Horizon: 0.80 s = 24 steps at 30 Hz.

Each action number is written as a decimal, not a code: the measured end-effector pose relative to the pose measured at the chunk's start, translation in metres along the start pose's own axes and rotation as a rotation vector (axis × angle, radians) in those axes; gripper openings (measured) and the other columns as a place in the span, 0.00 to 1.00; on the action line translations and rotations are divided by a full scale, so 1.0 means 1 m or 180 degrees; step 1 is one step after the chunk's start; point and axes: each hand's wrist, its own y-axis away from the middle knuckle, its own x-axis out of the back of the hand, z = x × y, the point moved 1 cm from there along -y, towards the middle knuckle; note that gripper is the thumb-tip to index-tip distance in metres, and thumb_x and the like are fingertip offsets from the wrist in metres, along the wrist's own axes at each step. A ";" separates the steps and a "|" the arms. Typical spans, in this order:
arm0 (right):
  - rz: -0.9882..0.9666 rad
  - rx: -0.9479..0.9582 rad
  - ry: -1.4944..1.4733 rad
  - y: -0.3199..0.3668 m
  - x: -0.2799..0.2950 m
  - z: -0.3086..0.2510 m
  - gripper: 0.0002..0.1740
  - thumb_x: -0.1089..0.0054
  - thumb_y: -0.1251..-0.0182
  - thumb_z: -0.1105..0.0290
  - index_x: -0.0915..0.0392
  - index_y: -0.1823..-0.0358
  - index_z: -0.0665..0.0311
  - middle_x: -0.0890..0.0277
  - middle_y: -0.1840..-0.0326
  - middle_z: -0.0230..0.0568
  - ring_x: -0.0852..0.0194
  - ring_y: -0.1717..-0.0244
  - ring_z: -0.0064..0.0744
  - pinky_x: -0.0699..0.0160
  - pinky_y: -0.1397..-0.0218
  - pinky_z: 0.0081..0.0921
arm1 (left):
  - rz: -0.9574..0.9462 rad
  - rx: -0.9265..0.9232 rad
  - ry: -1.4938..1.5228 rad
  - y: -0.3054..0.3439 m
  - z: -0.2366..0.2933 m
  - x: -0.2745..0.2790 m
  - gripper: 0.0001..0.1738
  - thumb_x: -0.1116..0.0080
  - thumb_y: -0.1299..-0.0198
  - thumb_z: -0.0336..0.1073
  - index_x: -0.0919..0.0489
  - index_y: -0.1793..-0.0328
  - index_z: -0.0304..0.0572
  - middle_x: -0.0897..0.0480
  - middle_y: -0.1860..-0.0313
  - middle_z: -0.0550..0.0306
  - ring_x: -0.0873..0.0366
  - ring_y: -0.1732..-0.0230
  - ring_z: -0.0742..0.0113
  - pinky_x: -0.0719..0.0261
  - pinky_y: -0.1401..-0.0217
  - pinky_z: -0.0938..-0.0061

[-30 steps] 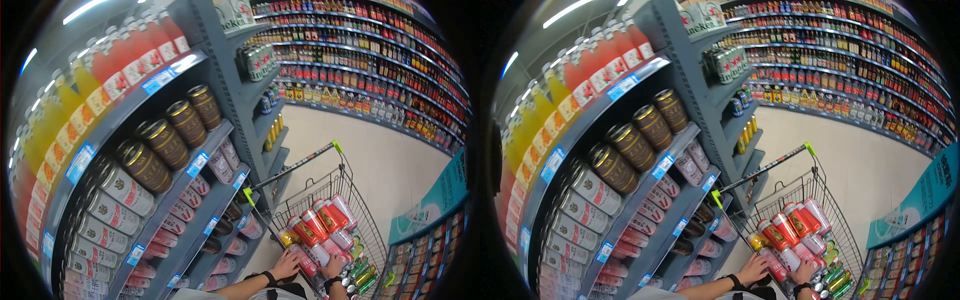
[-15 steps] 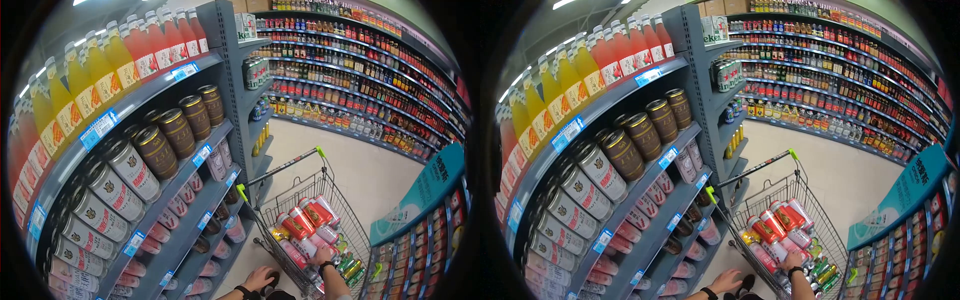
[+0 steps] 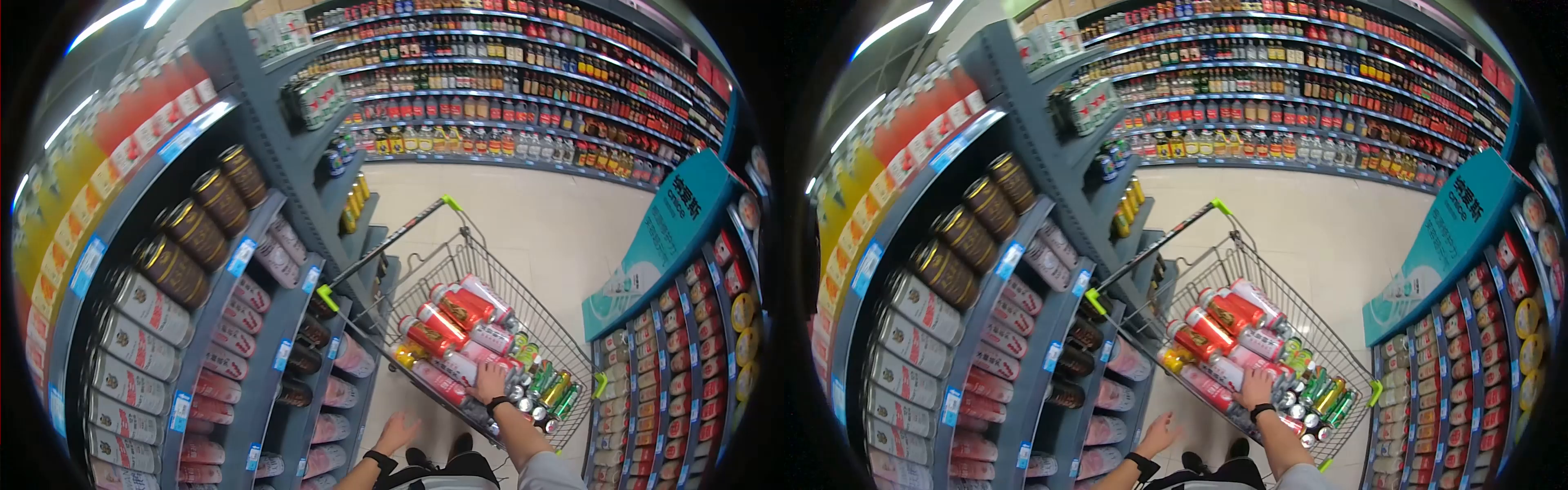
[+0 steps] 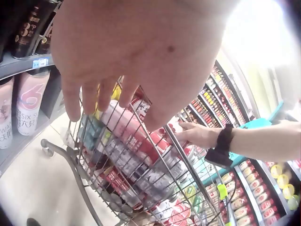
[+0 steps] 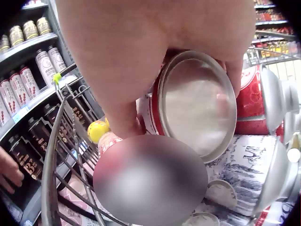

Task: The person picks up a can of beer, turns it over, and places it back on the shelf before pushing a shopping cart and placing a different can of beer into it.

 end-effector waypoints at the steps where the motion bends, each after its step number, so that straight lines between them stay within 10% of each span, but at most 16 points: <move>1: 0.0176 0.0110 -0.0067 0.005 0.003 0.003 0.52 0.19 0.58 0.46 0.32 0.34 0.66 0.32 0.38 0.58 0.36 0.33 0.59 0.40 0.28 0.57 | 0.0046 0.0461 0.0365 -0.013 0.005 -0.006 0.41 0.36 0.36 0.57 0.30 0.28 0.33 0.21 0.36 0.36 0.23 0.35 0.44 0.22 0.37 0.58; 5: 0.1008 0.0461 -0.0506 0.045 0.032 0.008 0.54 0.23 0.53 0.46 0.35 0.30 0.71 0.36 0.32 0.62 0.39 0.31 0.61 0.41 0.29 0.56 | 0.0185 0.1347 0.2521 -0.075 0.017 -0.033 0.53 0.39 0.31 0.55 0.56 0.15 0.35 0.32 0.25 0.42 0.21 0.40 0.48 0.18 0.41 0.57; 8: 0.0228 0.0569 -0.0951 0.089 0.033 0.008 0.51 0.27 0.48 0.42 0.34 0.30 0.69 0.41 0.26 0.61 0.42 0.28 0.61 0.43 0.27 0.55 | -0.0015 0.1426 0.2562 -0.115 0.008 -0.058 0.56 0.40 0.30 0.49 0.68 0.15 0.36 0.34 0.25 0.41 0.21 0.42 0.48 0.17 0.44 0.53; 12: 0.0092 0.0443 -0.0668 0.115 -0.008 0.028 0.50 0.28 0.46 0.46 0.36 0.26 0.65 0.45 0.23 0.63 0.45 0.25 0.63 0.47 0.24 0.60 | 0.0558 0.1684 0.1812 -0.126 0.017 -0.089 0.51 0.46 0.31 0.30 0.71 0.16 0.41 0.30 0.34 0.39 0.20 0.47 0.58 0.18 0.51 0.69; 16: -0.0099 0.0521 -0.0637 0.116 -0.027 0.045 0.45 0.27 0.51 0.56 0.31 0.28 0.54 0.43 0.23 0.59 0.49 0.23 0.64 0.50 0.22 0.62 | 0.0973 0.1270 0.1528 -0.122 0.009 -0.096 0.54 0.41 0.41 0.26 0.67 0.18 0.30 0.28 0.33 0.24 0.26 0.34 0.39 0.32 0.29 0.63; 24: -0.0239 0.0489 -0.1066 0.102 -0.011 0.053 0.38 0.25 0.50 0.56 0.24 0.34 0.52 0.42 0.23 0.58 0.47 0.25 0.65 0.50 0.21 0.65 | 0.0896 0.1311 0.1724 -0.123 0.055 -0.082 0.48 0.49 0.37 0.21 0.67 0.19 0.27 0.32 0.29 0.29 0.20 0.40 0.48 0.24 0.36 0.65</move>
